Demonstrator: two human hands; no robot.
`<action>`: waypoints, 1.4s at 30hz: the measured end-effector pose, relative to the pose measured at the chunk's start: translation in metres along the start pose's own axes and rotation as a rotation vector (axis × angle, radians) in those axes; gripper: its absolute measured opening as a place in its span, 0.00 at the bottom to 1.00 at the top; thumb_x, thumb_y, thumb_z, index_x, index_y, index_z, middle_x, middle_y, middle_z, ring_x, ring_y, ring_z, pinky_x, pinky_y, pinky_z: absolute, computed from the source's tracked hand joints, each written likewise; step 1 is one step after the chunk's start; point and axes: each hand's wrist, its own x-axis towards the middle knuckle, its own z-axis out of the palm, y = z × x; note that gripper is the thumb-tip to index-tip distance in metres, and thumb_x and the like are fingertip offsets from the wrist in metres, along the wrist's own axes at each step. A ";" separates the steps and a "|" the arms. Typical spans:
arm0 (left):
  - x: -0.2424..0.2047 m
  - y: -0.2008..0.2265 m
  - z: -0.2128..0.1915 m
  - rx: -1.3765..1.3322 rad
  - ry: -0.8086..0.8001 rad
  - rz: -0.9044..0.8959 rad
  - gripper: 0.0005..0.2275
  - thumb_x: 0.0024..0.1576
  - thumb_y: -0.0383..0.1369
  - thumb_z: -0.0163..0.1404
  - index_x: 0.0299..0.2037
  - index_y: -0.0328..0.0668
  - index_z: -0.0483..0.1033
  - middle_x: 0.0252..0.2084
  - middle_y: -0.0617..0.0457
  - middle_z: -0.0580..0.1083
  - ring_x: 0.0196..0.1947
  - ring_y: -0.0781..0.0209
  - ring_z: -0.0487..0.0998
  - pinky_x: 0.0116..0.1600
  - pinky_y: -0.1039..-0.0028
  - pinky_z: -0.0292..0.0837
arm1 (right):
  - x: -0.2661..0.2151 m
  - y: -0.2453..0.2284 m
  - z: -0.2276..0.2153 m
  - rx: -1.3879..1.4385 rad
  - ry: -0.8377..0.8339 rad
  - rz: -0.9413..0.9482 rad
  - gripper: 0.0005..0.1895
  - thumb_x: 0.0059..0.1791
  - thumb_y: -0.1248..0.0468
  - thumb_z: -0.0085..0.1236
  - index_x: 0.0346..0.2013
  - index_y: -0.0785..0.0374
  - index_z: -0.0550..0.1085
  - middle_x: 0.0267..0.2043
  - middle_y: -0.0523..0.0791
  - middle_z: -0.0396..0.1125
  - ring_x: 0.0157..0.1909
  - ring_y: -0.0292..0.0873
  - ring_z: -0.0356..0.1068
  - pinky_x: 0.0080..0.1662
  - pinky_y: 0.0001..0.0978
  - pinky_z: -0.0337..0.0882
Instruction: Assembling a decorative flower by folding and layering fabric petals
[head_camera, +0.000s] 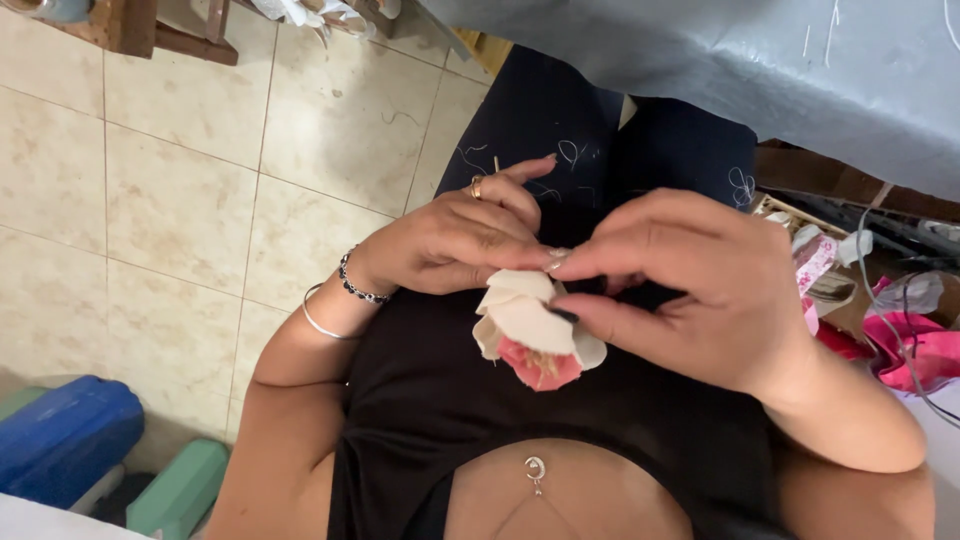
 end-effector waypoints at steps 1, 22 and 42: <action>-0.001 -0.001 0.000 0.001 0.002 -0.001 0.14 0.73 0.35 0.38 0.64 0.39 0.68 0.45 0.54 0.73 0.52 0.54 0.70 0.82 0.38 0.48 | 0.000 0.000 0.002 0.001 -0.002 0.000 0.11 0.45 0.64 0.72 0.40 0.62 0.81 0.38 0.47 0.73 0.34 0.36 0.72 0.37 0.21 0.71; 0.005 -0.003 0.007 -0.020 0.227 -0.059 0.09 0.70 0.33 0.45 0.54 0.41 0.75 0.45 0.51 0.77 0.49 0.55 0.72 0.80 0.33 0.54 | -0.019 0.001 0.010 0.132 0.092 0.245 0.02 0.49 0.73 0.59 0.34 0.64 0.78 0.33 0.44 0.74 0.31 0.35 0.69 0.32 0.23 0.64; 0.019 0.011 0.022 -0.003 0.278 -0.166 0.09 0.64 0.30 0.54 0.52 0.38 0.77 0.47 0.50 0.79 0.51 0.52 0.79 0.72 0.55 0.72 | 0.012 -0.012 -0.020 0.095 -0.105 0.025 0.20 0.59 0.59 0.37 0.48 0.66 0.77 0.44 0.49 0.76 0.44 0.42 0.78 0.47 0.28 0.75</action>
